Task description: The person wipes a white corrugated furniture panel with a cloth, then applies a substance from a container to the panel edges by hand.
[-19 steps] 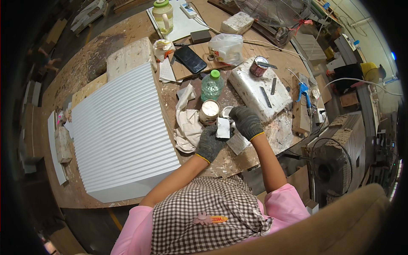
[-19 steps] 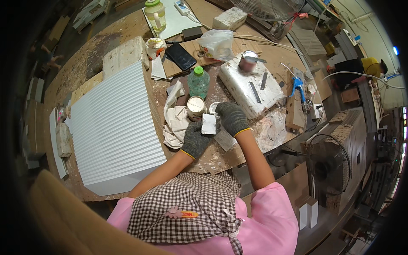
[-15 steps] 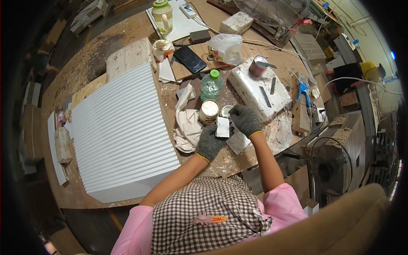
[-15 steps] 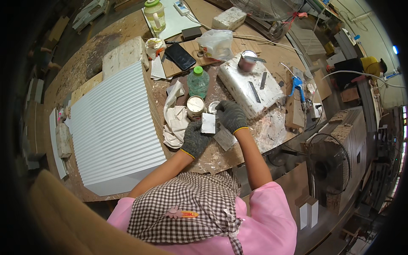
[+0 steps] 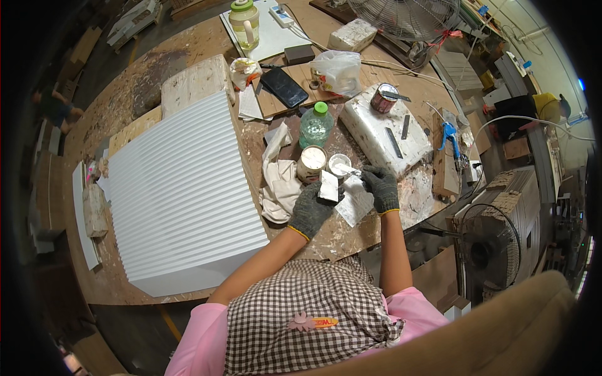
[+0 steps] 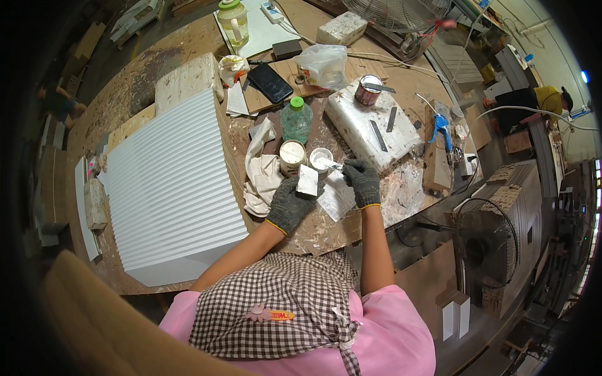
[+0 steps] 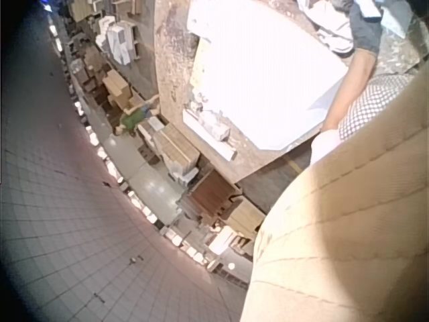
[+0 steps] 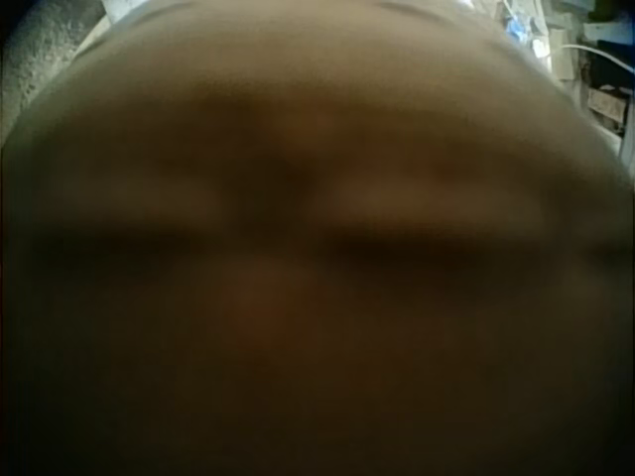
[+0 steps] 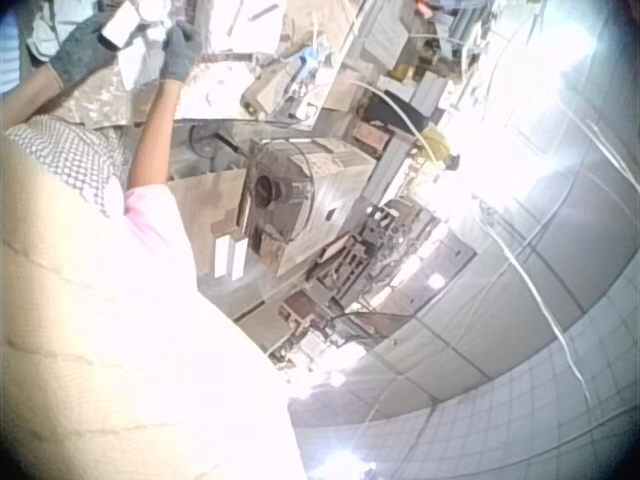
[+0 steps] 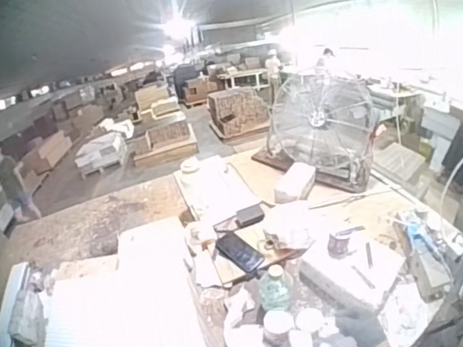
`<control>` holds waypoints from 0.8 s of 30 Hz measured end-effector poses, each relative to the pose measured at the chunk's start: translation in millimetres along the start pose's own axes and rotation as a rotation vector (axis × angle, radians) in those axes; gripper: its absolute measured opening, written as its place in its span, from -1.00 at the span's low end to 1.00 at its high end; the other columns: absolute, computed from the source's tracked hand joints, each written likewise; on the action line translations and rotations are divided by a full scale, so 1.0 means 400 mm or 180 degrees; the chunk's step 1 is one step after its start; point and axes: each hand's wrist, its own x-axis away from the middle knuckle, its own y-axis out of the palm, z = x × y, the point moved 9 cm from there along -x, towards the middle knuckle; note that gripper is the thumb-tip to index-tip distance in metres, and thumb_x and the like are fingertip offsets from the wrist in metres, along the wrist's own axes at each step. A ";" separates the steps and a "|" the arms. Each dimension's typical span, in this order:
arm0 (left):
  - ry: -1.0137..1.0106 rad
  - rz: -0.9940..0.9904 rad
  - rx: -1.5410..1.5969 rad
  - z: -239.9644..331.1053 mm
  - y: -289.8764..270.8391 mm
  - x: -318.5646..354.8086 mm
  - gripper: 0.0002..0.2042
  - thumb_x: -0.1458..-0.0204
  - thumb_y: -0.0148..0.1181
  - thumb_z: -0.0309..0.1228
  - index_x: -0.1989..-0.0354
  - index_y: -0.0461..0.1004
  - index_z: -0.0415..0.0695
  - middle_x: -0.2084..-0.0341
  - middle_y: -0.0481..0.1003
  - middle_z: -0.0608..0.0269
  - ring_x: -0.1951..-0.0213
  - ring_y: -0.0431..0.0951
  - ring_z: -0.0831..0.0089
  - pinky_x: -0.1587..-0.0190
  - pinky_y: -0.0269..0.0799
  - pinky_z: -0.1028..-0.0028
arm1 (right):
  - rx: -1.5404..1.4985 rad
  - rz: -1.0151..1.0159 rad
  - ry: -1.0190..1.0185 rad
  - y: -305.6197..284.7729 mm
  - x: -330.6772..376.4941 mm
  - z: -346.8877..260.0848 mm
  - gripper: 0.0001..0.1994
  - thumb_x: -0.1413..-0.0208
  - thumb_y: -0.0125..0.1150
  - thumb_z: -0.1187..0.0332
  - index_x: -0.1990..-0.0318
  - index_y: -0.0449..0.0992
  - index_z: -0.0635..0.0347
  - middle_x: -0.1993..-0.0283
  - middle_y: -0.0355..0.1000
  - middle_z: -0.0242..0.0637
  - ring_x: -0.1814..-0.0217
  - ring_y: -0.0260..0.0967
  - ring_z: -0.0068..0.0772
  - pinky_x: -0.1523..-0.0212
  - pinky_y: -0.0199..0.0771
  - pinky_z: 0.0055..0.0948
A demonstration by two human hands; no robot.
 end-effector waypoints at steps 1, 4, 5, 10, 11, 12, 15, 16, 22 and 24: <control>-0.0004 -0.0003 0.0002 0.007 -0.002 0.005 -0.60 -0.28 -0.05 -0.46 -0.25 0.28 -0.39 -0.13 0.45 -0.20 -0.18 0.48 0.00 -0.30 0.37 0.02 | 0.0001 0.0005 0.0001 -0.007 0.006 0.004 -0.83 -0.15 0.35 0.41 0.17 0.62 0.30 0.39 0.54 -0.32 0.48 0.39 -0.56 0.48 0.39 -0.55; 0.0455 -0.0217 -0.1876 0.062 0.028 0.028 -0.60 -0.32 -0.08 -0.43 -0.27 0.27 -0.37 -0.17 0.43 -0.20 -0.19 0.46 -0.03 -0.31 0.35 -0.02 | -0.0329 0.0083 0.0232 -0.019 0.035 0.019 -0.80 -0.15 0.35 0.44 0.11 0.59 0.34 0.37 0.53 -0.31 0.47 0.40 -0.54 0.48 0.39 -0.57; 0.0201 -0.0223 -0.0410 0.062 0.030 0.036 -0.59 -0.34 -0.09 -0.41 -0.29 0.26 -0.36 -0.20 0.41 -0.19 -0.21 0.44 -0.05 -0.32 0.34 -0.03 | -0.0586 -0.0006 0.0324 -0.011 0.048 0.019 -0.78 -0.16 0.35 0.45 0.08 0.58 0.35 0.35 0.53 -0.30 0.47 0.40 -0.54 0.48 0.38 -0.58; -0.0559 -0.0006 0.3167 0.041 0.026 0.050 -0.57 -0.39 -0.11 -0.31 -0.34 0.23 -0.29 -0.28 0.36 -0.08 -0.28 0.38 0.03 -0.37 0.31 -0.02 | -0.1009 -0.0446 0.0488 0.036 0.117 0.006 -0.75 -0.19 0.33 0.47 0.02 0.54 0.38 0.31 0.54 -0.28 0.45 0.41 -0.53 0.47 0.39 -0.57; -0.0602 0.0257 0.3031 0.039 0.017 0.054 -0.56 -0.40 -0.13 -0.31 -0.35 0.22 -0.29 -0.28 0.35 -0.10 -0.29 0.37 0.00 -0.37 0.30 -0.04 | -0.0920 -0.0389 0.0480 0.045 0.137 -0.004 -0.76 -0.19 0.33 0.47 0.03 0.55 0.38 0.31 0.54 -0.28 0.45 0.41 -0.54 0.46 0.40 -0.56; -0.0642 0.0517 0.2891 0.038 0.008 0.059 -0.56 -0.40 -0.15 -0.30 -0.35 0.21 -0.29 -0.29 0.34 -0.12 -0.29 0.36 -0.03 -0.37 0.30 -0.07 | -0.0832 -0.0334 0.0472 0.048 0.152 -0.009 -0.77 -0.19 0.32 0.46 0.04 0.56 0.37 0.31 0.54 -0.29 0.44 0.41 -0.55 0.44 0.41 -0.56; -0.0689 0.0604 0.2783 0.051 -0.003 0.065 -0.55 -0.40 -0.14 -0.28 -0.35 0.22 -0.30 -0.27 0.35 -0.13 -0.28 0.38 -0.04 -0.36 0.31 -0.09 | -0.0153 -0.0071 0.0100 0.020 0.171 -0.030 -0.78 -0.20 0.33 0.45 0.04 0.57 0.33 0.30 0.55 -0.32 0.42 0.41 -0.58 0.40 0.46 -0.55; -0.0678 0.0604 0.2776 0.047 -0.014 0.066 -0.55 -0.40 -0.14 -0.28 -0.35 0.22 -0.30 -0.27 0.35 -0.13 -0.28 0.38 -0.04 -0.36 0.31 -0.09 | -0.0110 -0.0188 0.0026 0.019 0.179 -0.041 -0.75 -0.20 0.35 0.44 0.00 0.59 0.32 0.26 0.59 -0.31 0.38 0.44 -0.58 0.36 0.47 -0.56; -0.0423 0.0810 0.2059 0.116 -0.006 0.085 -0.52 -0.37 -0.03 -0.19 -0.32 0.28 -0.26 -0.20 0.43 -0.09 -0.20 0.46 -0.06 -0.29 0.38 -0.07 | 0.1316 -0.0031 -0.1422 0.056 0.233 -0.168 -0.80 -0.17 0.36 0.47 0.05 0.65 0.26 0.19 0.61 -0.28 0.24 0.52 -0.48 0.22 0.53 -0.50; -0.0416 0.0490 0.2268 0.122 -0.003 0.082 -0.53 -0.36 0.00 -0.18 -0.31 0.29 -0.25 -0.18 0.46 -0.04 -0.18 0.49 -0.01 -0.26 0.41 -0.04 | 0.1743 0.0164 -0.2233 0.100 0.279 -0.235 -0.80 -0.14 0.37 0.49 0.07 0.66 0.20 0.18 0.61 -0.25 0.22 0.54 -0.42 0.20 0.54 -0.46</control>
